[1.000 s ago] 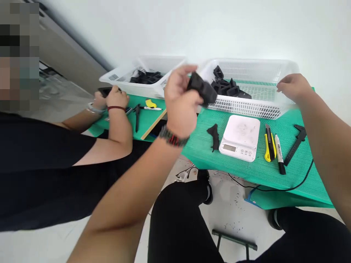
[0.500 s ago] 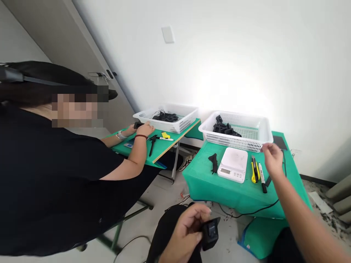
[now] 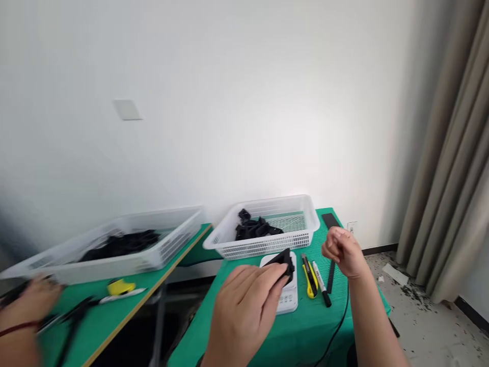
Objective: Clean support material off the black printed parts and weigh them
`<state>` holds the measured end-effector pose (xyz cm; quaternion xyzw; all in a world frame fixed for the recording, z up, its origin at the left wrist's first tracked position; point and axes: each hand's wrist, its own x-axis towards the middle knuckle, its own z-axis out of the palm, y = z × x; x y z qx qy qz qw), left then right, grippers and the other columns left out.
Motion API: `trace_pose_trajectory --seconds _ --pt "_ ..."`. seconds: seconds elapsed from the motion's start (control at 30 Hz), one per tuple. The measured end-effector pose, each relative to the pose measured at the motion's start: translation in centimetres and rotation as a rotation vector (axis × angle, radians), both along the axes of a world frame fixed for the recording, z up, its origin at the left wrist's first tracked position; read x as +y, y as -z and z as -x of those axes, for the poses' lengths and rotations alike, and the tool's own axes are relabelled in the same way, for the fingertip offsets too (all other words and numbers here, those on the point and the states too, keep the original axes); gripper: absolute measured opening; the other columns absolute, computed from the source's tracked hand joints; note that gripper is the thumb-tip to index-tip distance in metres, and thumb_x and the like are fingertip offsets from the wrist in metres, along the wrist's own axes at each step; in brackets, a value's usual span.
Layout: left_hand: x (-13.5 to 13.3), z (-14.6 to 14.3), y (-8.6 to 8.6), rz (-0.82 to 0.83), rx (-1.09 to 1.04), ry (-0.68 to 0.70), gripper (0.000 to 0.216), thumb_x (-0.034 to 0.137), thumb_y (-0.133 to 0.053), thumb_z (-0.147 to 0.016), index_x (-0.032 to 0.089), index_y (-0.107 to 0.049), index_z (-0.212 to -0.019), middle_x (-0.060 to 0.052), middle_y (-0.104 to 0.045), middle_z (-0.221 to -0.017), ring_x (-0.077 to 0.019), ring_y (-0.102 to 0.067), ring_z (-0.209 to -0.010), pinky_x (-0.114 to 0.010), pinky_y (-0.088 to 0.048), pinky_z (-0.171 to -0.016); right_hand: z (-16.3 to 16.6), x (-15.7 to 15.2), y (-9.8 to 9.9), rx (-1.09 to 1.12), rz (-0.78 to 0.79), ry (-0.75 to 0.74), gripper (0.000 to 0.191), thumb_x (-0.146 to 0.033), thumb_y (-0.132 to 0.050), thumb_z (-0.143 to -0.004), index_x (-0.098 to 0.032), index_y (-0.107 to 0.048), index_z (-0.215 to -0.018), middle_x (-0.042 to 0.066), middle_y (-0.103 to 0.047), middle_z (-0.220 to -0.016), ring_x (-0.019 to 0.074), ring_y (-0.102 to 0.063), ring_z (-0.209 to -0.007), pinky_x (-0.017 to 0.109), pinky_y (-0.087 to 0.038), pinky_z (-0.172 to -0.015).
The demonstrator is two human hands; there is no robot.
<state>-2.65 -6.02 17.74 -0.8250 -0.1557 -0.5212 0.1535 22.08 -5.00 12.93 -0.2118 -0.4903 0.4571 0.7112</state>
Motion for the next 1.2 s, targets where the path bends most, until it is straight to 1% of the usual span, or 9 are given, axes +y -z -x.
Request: trace_pose_trajectory --seconds 0.23,0.33,0.47,0.53,0.63,0.77,0.93,1.07,1.2 --pt "5.7 1.0 5.5 0.104 -0.014 -0.122 0.014 0.018 -0.058 -0.097 0.021 -0.065 -0.109 -0.004 -0.075 -0.081 -0.0187 -0.072 -0.071 -0.029 -0.055 -0.062 0.1 2.0 5.9 0.002 0.160 0.067 0.037 -0.053 -0.065 -0.089 -0.019 -0.064 -0.076 -0.011 -0.027 -0.042 0.0072 -0.023 -0.038 0.025 -0.020 -0.046" --pt "7.4 0.6 8.0 0.148 -0.040 -0.144 0.012 0.015 -0.061 -0.094 0.021 -0.066 -0.102 -0.004 -0.077 -0.083 -0.0197 -0.073 -0.073 -0.032 -0.054 -0.066 2.3 3.4 7.3 -0.079 0.295 0.072 0.033 -0.052 -0.068 -0.088 -0.019 -0.065 -0.093 -0.005 -0.050 -0.056 0.0100 -0.042 -0.048 0.025 -0.031 -0.051" --pt "8.8 -0.1 10.8 0.231 -0.060 -0.129 0.011 0.011 -0.066 -0.089 0.022 -0.065 -0.090 -0.002 -0.079 -0.087 -0.0208 -0.075 -0.079 -0.036 -0.052 -0.074 5.1 4.3 7.5 -0.367 0.327 -0.176 0.050 -0.056 -0.075 -0.080 -0.024 -0.058 -0.116 0.001 -0.063 -0.090 0.0154 -0.059 -0.072 0.028 -0.043 -0.061" --pt "9.3 0.0 12.2 0.299 -0.139 -0.148 0.011 0.011 -0.067 -0.088 0.022 -0.065 -0.089 -0.003 -0.079 -0.087 -0.0209 -0.075 -0.080 -0.036 -0.053 -0.076 6.1 3.8 7.3 -0.603 0.392 -0.149 0.043 -0.054 -0.071 -0.083 -0.024 -0.059 -0.111 0.003 -0.065 -0.095 0.0174 -0.060 -0.077 0.029 -0.043 -0.063" --pt "9.8 0.3 13.9 0.441 -0.453 -0.254 0.002 0.019 -0.068 -0.089 0.021 -0.068 -0.090 -0.005 -0.076 -0.086 -0.0207 -0.074 -0.081 -0.035 -0.058 -0.073 7.2 2.5 6.5 -1.240 0.517 0.056 0.020 -0.040 -0.065 -0.089 -0.021 -0.063 -0.087 0.006 -0.068 -0.083 0.0214 -0.060 -0.077 0.030 -0.034 -0.062" --pt "10.1 0.7 14.6 0.586 -0.769 -0.338 0.013 0.030 -0.070 -0.089 0.018 -0.069 -0.091 -0.005 -0.074 -0.083 -0.0188 -0.073 -0.078 -0.031 -0.060 -0.068 8.6 1.3 6.0 -1.565 0.506 -0.081 0.013 -0.031 -0.060 -0.090 -0.019 -0.062 -0.084 0.008 -0.071 -0.086 0.0233 -0.062 -0.076 0.030 -0.025 -0.058" --pt "9.9 0.7 14.4 0.666 -0.685 -0.239 0.009 0.027 -0.070 -0.090 0.018 -0.069 -0.089 -0.004 -0.074 -0.085 -0.0181 -0.074 -0.081 -0.031 -0.062 -0.072 9.3 1.4 7.0 -1.347 0.485 0.002 0.021 -0.031 -0.060 -0.092 -0.021 -0.061 -0.111 0.010 -0.071 -0.108 0.0239 -0.066 -0.083 0.033 -0.038 -0.065" --pt "9.4 -0.3 14.6 0.668 -0.444 -0.099 0.003 0.021 -0.066 -0.092 0.020 -0.069 -0.091 -0.005 -0.077 -0.090 -0.0195 -0.075 -0.087 -0.034 -0.061 -0.075 8.8 2.0 8.6 -0.726 0.536 -0.021 0.052 -0.040 -0.065 -0.093 -0.031 -0.044 -0.140 0.011 -0.060 -0.137 0.0192 -0.067 -0.088 0.036 -0.052 -0.075" --pt "9.1 -1.3 14.2 0.651 -0.198 0.060 0.006 0.018 -0.068 -0.091 0.023 -0.071 -0.092 -0.004 -0.079 -0.090 -0.0215 -0.075 -0.089 -0.041 -0.059 -0.083 8.2 3.0 9.9 -0.245 0.478 -0.146 0.052 -0.039 -0.074 -0.088 -0.032 -0.050 -0.134 0.008 -0.060 -0.135 0.0146 -0.067 -0.084 0.034 -0.058 -0.076"
